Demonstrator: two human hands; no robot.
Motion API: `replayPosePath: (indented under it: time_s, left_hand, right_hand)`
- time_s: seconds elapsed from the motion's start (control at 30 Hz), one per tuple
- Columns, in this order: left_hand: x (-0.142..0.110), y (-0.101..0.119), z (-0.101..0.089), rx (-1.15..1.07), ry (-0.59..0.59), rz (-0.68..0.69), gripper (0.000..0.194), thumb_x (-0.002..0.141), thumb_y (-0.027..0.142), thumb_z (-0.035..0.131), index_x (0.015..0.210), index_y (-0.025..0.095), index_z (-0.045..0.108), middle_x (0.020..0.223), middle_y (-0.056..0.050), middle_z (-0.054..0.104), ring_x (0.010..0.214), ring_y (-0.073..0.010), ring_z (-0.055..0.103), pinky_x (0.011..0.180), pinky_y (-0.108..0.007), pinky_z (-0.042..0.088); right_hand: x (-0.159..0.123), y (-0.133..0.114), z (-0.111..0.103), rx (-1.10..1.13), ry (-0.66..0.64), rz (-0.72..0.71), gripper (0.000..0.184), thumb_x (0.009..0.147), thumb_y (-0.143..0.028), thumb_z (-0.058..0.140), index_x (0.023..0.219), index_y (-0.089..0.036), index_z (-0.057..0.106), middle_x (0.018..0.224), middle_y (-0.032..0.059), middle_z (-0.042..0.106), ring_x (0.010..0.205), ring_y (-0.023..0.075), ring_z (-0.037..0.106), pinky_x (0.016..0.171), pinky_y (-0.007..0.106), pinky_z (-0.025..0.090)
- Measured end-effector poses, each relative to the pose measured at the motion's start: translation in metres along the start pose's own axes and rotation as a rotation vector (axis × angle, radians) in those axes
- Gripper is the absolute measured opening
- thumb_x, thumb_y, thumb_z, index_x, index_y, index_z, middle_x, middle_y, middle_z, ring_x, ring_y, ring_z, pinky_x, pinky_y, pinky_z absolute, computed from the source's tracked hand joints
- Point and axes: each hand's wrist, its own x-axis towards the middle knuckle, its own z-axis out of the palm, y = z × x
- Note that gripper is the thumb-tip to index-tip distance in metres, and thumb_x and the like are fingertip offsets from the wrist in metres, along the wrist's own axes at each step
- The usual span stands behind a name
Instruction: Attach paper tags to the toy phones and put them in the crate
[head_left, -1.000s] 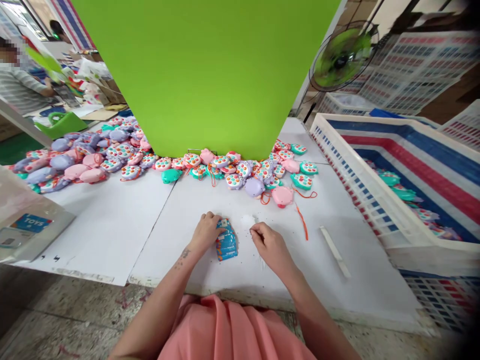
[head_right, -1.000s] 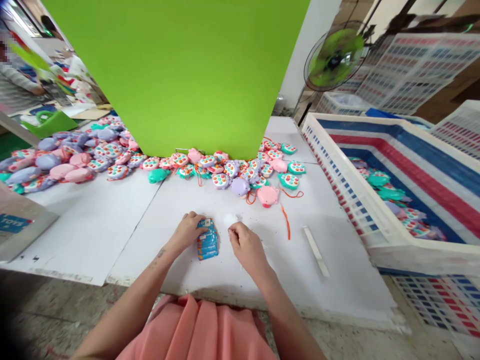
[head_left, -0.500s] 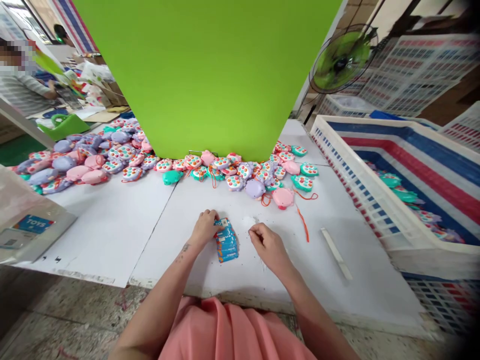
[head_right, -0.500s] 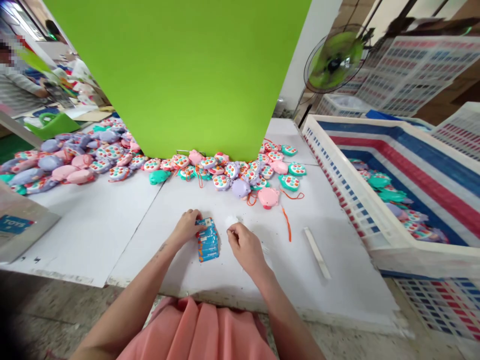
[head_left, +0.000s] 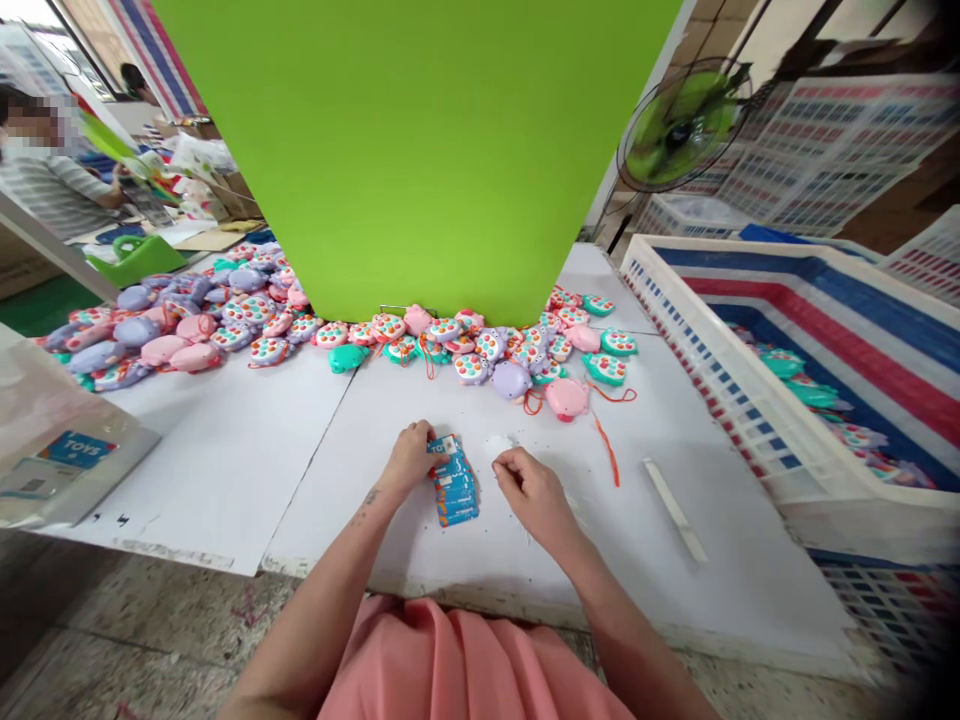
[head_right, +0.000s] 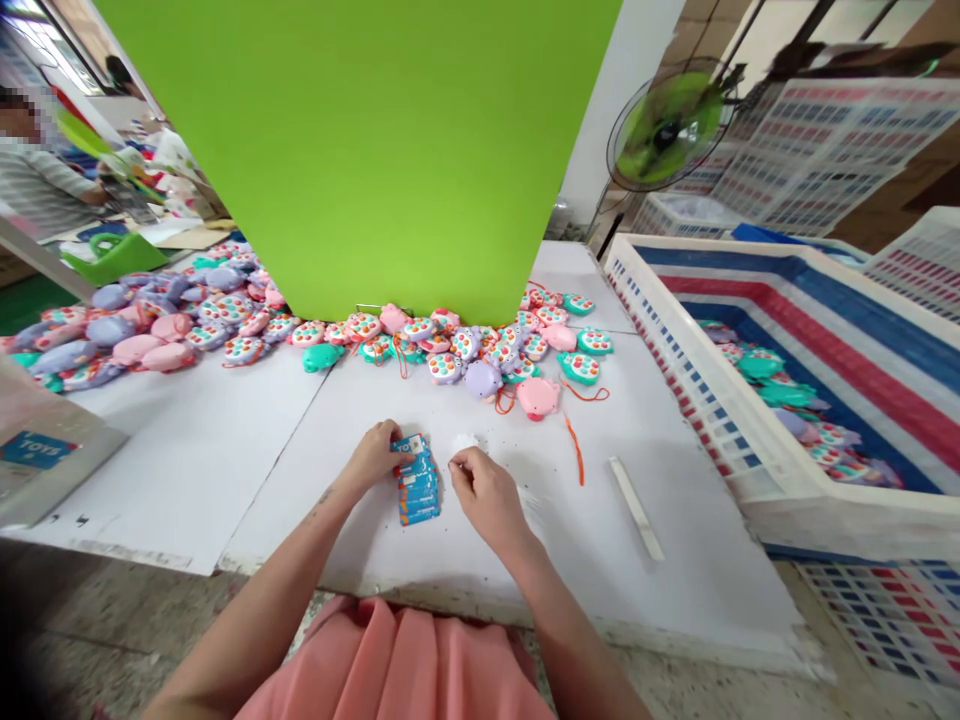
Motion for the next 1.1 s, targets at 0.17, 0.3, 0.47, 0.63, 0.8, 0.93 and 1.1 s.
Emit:
replayPosePath:
  time_s: [0.17, 0.3, 0.47, 0.63, 0.8, 0.93, 1.1]
  left_hand:
    - [-0.012, 0.011, -0.004, -0.219, -0.075, 0.024, 0.021, 0.071, 0.024, 0.064, 0.090, 0.017, 0.060, 0.072, 0.000, 0.062, 0.065, -0.0135, 0.057, 0.060, -0.024, 0.043]
    - [-0.022, 0.026, -0.007, -0.560, -0.221, 0.019, 0.032, 0.069, 0.034, 0.065, 0.093, 0.012, 0.064, 0.072, -0.002, 0.065, 0.059, -0.0115, 0.057, 0.058, -0.024, 0.045]
    - [-0.034, 0.044, -0.012, -0.848, -0.315, -0.005, 0.041, 0.059, 0.039, 0.075, 0.087, 0.010, 0.068, 0.068, -0.002, 0.064, 0.055, -0.0090, 0.052, 0.055, -0.023, 0.043]
    - [-0.040, 0.055, -0.015, -0.830, -0.302, 0.002, 0.037, 0.060, 0.036, 0.074, 0.086, 0.011, 0.069, 0.067, -0.002, 0.064, 0.053, -0.0088, 0.052, 0.054, -0.022, 0.043]
    - [-0.041, 0.057, -0.013, -0.734, -0.271, 0.018, 0.029, 0.065, 0.030, 0.069, 0.088, 0.012, 0.069, 0.062, 0.001, 0.062, 0.050, -0.0085, 0.051, 0.050, -0.020, 0.041]
    - [-0.042, 0.055, -0.009, -0.630, -0.221, 0.074, 0.022, 0.069, 0.026, 0.064, 0.086, 0.014, 0.069, 0.060, 0.001, 0.063, 0.052, -0.0097, 0.053, 0.049, -0.020, 0.040]
    - [-0.049, 0.062, -0.009, -0.410, -0.102, 0.189, 0.021, 0.074, 0.019, 0.056, 0.090, 0.018, 0.070, 0.070, 0.001, 0.068, 0.061, -0.0120, 0.057, 0.056, -0.021, 0.042]
  right_hand:
    - [0.000, -0.003, -0.002, 0.029, 0.020, 0.011, 0.011, 0.086, -0.025, 0.046, 0.083, -0.020, 0.056, 0.071, 0.0011, 0.063, 0.062, 0.0137, 0.058, 0.057, 0.022, 0.041]
    - [0.003, -0.009, 0.000, 0.034, 0.044, 0.006, 0.012, 0.086, -0.026, 0.047, 0.085, -0.019, 0.057, 0.071, 0.0014, 0.063, 0.060, 0.0132, 0.057, 0.055, 0.021, 0.040]
    - [0.008, -0.014, 0.005, -0.100, 0.115, -0.019, 0.013, 0.086, -0.026, 0.047, 0.085, -0.019, 0.058, 0.067, 0.0011, 0.063, 0.054, 0.0126, 0.055, 0.054, 0.023, 0.037]
    - [0.010, -0.018, 0.007, -0.171, 0.144, -0.065, 0.014, 0.087, -0.024, 0.045, 0.083, -0.019, 0.057, 0.072, 0.0027, 0.065, 0.057, 0.0129, 0.057, 0.055, 0.023, 0.037]
    - [0.008, -0.022, 0.006, -0.312, 0.187, -0.090, 0.017, 0.089, -0.024, 0.043, 0.083, -0.018, 0.057, 0.071, 0.0036, 0.065, 0.057, 0.0135, 0.058, 0.054, 0.024, 0.035]
    - [0.006, -0.025, 0.006, -0.476, 0.214, -0.132, 0.019, 0.090, -0.021, 0.042, 0.079, -0.019, 0.057, 0.067, 0.0041, 0.065, 0.058, 0.0147, 0.059, 0.051, 0.025, 0.030]
    - [0.005, -0.029, 0.007, -0.585, 0.212, -0.153, 0.017, 0.089, -0.019, 0.044, 0.077, -0.019, 0.056, 0.066, 0.0035, 0.065, 0.059, 0.0152, 0.059, 0.052, 0.027, 0.028]
